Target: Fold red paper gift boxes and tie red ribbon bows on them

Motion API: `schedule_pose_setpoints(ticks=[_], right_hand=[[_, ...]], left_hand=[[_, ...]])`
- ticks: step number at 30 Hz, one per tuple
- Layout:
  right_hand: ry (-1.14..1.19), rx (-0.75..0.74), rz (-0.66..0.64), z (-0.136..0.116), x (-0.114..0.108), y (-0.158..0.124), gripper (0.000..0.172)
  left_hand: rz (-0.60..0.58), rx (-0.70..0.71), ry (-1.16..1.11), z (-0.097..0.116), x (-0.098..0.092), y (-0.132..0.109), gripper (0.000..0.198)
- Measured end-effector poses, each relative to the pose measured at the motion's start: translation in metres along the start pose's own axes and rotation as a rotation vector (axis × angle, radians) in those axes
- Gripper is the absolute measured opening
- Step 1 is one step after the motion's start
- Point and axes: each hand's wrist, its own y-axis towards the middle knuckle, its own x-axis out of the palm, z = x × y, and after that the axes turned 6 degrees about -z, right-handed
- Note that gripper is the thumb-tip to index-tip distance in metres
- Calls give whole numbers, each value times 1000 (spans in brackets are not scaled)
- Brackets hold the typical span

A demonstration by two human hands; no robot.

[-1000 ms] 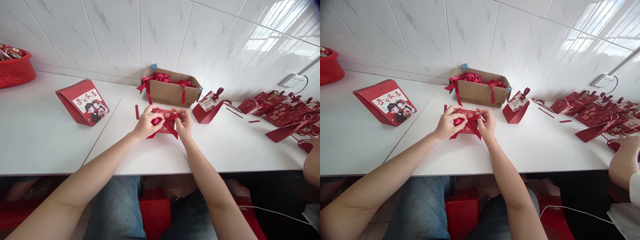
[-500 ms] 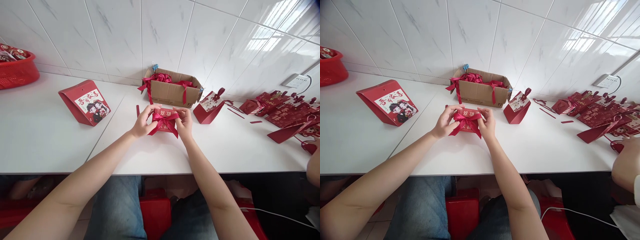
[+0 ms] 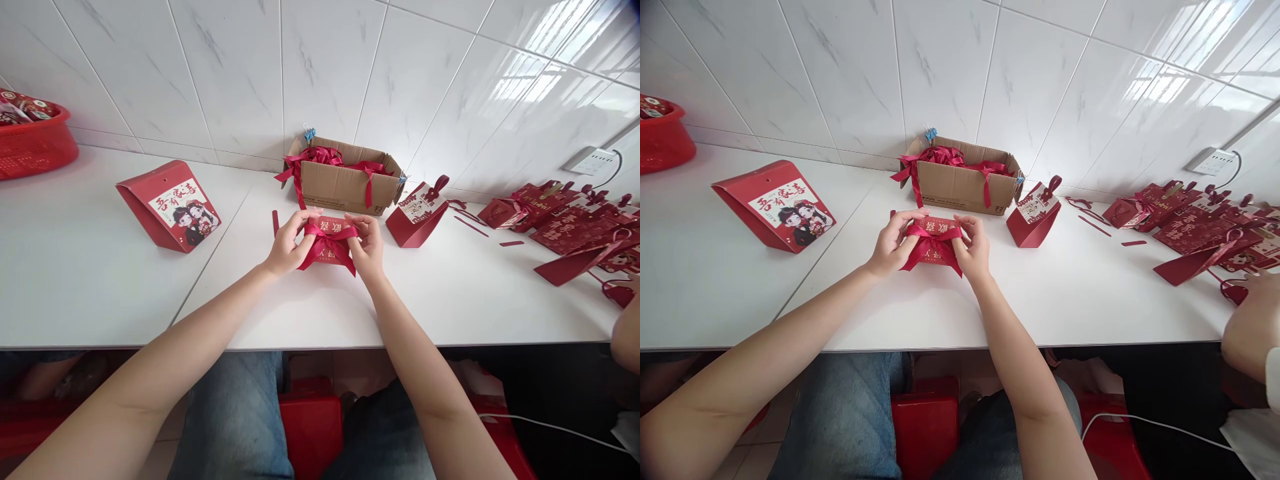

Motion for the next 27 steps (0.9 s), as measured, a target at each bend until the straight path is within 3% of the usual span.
schedule_pose_setpoints(ticks=[7, 22, 27], right_hand=[[-15, -17, 21, 0, 1, 0, 20], [-68, -32, 23, 5, 2, -1, 18], [-48, -62, -53, 2, -2, 1, 20]], left_hand=[[76, -6, 12, -2, 4, 0, 33], [103, -28, 72, -1, 7, 0, 32], [75, -56, 34, 0, 4, 0, 28]])
